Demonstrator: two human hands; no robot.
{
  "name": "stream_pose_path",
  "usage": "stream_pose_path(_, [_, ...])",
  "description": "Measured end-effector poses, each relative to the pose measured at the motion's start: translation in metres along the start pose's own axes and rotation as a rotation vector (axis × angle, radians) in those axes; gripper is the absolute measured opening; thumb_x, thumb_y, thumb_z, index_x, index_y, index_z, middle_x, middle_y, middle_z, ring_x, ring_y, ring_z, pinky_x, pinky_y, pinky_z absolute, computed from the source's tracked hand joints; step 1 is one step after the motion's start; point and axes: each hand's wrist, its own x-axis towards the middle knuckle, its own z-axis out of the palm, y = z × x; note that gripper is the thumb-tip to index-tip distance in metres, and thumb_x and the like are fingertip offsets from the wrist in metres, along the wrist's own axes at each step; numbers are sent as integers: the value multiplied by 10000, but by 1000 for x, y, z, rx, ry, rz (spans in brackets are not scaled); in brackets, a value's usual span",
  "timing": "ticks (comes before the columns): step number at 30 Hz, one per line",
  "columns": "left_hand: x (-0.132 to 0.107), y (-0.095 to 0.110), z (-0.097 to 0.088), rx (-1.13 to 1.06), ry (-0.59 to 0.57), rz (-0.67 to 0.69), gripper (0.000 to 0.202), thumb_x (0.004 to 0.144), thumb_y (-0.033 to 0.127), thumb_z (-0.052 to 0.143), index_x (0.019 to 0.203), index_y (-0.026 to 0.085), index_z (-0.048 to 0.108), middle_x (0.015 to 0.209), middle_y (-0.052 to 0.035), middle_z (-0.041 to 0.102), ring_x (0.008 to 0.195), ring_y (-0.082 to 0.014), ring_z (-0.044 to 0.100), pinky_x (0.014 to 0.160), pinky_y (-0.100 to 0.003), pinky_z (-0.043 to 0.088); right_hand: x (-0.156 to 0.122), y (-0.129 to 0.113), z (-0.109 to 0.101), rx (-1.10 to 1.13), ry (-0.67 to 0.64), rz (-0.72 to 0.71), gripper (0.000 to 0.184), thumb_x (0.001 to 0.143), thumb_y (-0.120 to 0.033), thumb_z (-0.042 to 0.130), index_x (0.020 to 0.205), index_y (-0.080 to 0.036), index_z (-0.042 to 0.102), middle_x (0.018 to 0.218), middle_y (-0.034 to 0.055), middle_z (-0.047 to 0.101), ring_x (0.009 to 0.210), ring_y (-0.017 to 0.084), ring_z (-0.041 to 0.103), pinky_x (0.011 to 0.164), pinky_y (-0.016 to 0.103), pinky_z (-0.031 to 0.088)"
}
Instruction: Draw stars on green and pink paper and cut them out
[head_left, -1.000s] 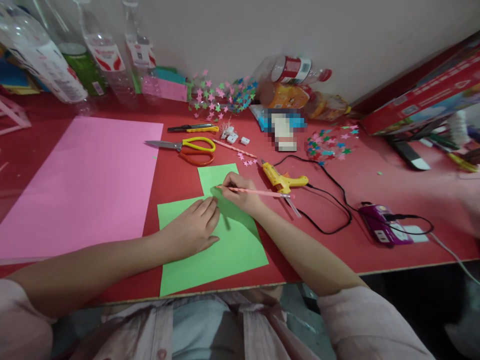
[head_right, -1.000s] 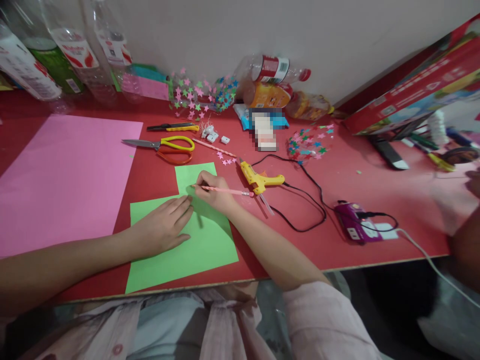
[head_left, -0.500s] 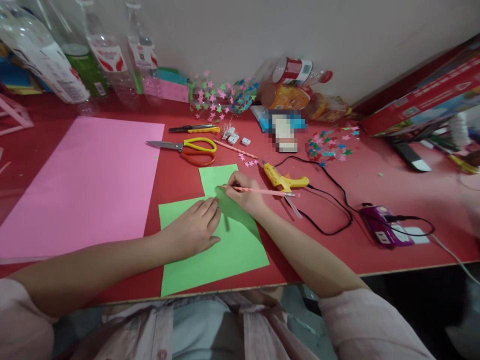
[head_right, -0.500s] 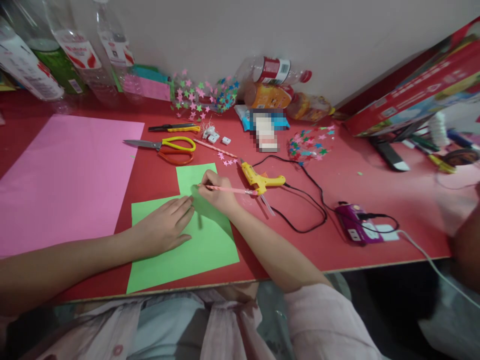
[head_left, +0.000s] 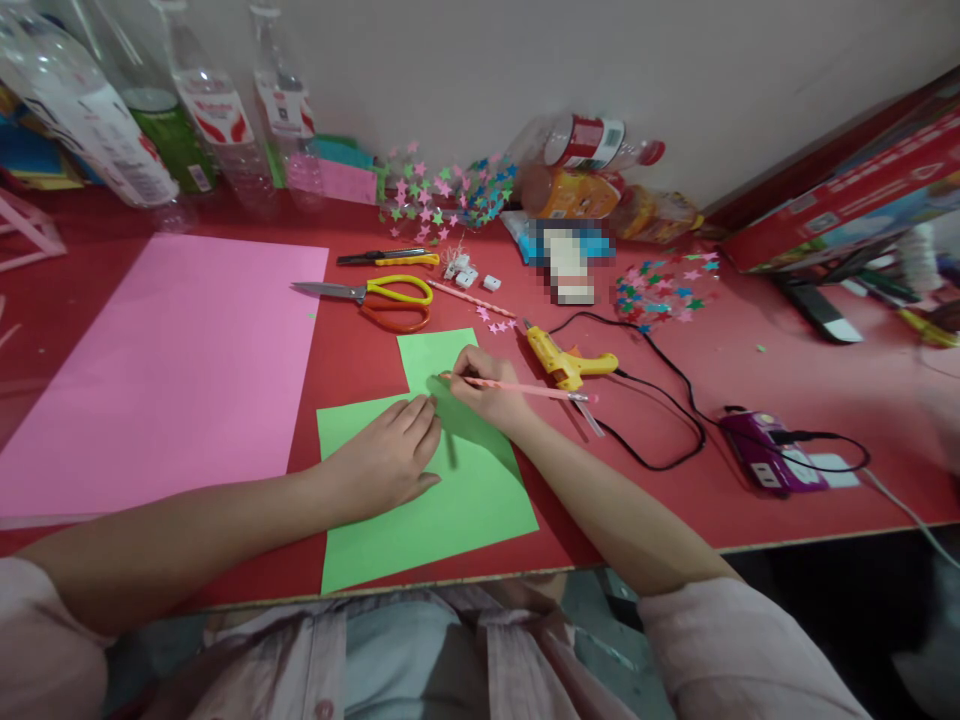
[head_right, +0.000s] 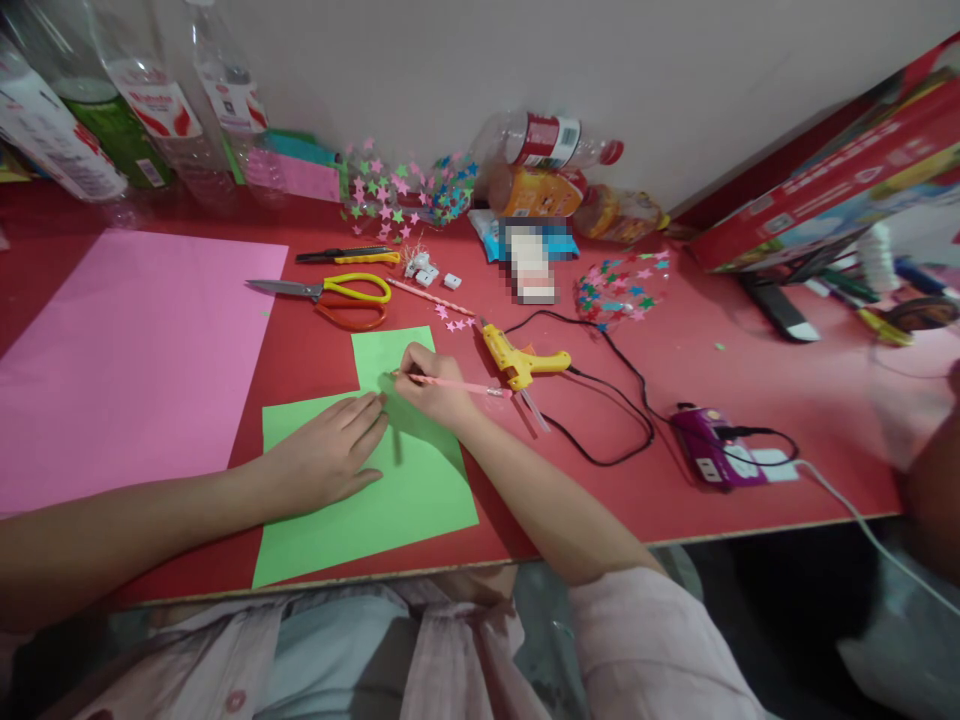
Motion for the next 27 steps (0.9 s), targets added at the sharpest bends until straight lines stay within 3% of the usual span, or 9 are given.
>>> stream_pose_path(22, [0, 0, 0, -3, 11, 4, 588, 914, 471, 454, 1247, -11, 504, 1327, -273, 515, 1279, -355, 450, 1060, -456, 319, -2, -3, 2, 44, -85, -47, 137, 731, -234, 529, 629, -201, 443, 546, -54, 443, 520, 79, 380, 492, 215, 290])
stream_pose_path(27, [0, -1, -1, 2, -1, 12, 588, 918, 458, 454, 1259, -20, 493, 1350, -280, 492, 1284, -362, 444, 1055, -462, 326, 1, 0, -3, 198, -48, 27, 166, 789, -307, 526, 683, -208, 445, 556, -46, 496, 487, 83, 420, 469, 215, 319])
